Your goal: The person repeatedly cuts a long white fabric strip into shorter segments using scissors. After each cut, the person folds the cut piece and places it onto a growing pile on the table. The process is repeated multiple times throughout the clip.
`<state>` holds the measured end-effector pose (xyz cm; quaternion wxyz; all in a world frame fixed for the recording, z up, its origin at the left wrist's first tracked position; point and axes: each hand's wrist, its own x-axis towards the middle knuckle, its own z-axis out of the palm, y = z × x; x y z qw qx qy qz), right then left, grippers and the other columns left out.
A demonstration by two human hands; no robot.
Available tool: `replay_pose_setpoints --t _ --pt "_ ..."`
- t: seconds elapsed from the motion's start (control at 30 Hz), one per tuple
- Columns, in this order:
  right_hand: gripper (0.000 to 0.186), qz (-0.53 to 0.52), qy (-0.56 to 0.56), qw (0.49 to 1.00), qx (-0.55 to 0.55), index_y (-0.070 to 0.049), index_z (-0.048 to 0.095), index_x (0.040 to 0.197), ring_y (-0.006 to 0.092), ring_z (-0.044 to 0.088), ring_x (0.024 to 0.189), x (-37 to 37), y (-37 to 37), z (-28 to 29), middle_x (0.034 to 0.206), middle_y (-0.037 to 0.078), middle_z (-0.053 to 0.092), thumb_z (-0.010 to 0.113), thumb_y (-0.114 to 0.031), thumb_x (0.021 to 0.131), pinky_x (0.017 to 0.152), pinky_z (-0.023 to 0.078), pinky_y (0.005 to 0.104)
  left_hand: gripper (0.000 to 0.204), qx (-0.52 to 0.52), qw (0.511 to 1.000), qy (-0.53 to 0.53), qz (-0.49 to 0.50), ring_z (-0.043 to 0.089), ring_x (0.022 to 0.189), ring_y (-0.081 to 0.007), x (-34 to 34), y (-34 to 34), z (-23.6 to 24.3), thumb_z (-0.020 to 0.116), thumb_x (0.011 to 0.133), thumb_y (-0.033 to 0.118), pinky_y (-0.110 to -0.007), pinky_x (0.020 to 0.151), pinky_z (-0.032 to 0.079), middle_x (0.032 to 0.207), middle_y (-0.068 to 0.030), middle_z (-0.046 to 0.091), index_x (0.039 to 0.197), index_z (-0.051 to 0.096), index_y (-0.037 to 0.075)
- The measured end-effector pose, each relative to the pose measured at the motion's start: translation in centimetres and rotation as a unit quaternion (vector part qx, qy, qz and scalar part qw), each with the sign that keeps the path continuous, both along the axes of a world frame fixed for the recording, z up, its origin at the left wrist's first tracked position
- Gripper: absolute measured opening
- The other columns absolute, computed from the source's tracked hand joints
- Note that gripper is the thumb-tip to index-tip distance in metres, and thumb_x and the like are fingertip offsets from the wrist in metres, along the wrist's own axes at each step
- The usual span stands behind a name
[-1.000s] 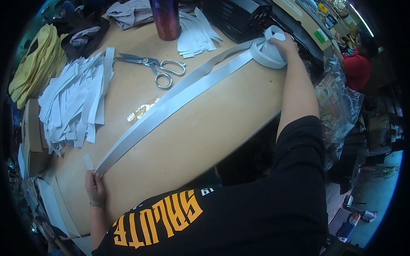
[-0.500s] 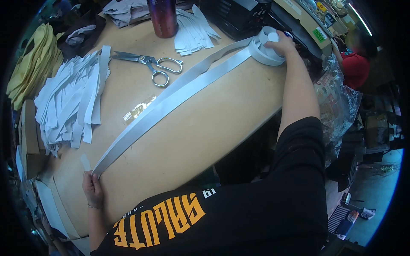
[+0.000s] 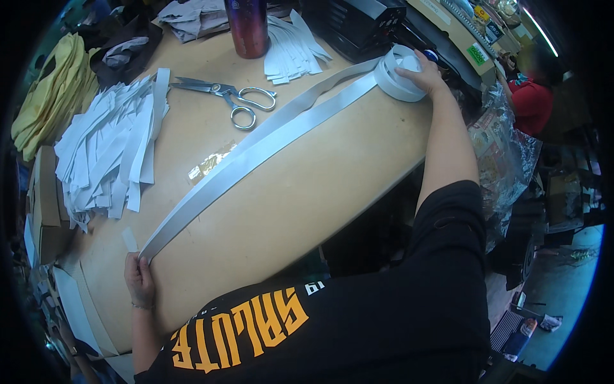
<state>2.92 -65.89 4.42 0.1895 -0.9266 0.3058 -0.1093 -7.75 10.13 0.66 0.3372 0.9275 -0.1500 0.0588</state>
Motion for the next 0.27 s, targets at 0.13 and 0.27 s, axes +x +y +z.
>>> replay_pose_setpoints --t 0.13,0.27 --pt "0.104 -0.041 -0.031 0.991 -0.121 -0.02 0.038 0.142 0.0379 0.036 0.13 -0.2 2.9 0.5 0.142 0.025 0.033 0.076 -0.064 0.056 0.107 0.032 0.0414 0.011 0.003 1.0 0.018 0.01 0.046 0.066 -0.022 -0.4 0.1 0.2 0.047 0.093 0.005 -0.031 0.061 0.039 0.076 -0.0104 0.047 0.084 0.051 0.0" --pt "0.102 0.031 -0.185 0.981 -0.052 -0.018 0.034 0.144 0.0393 0.029 0.134 -0.5 6.2 0.2 0.144 0.024 0.03 0.069 -0.067 0.062 0.109 0.028 0.0439 0.008 0.031 0.999 -0.029 -0.019 0.05 0.068 -0.0229 0.1 0.1 0.2 0.05 0.092 0.006 -0.032 0.063 0.041 0.078 -0.0117 0.051 0.086 0.052 0.001"
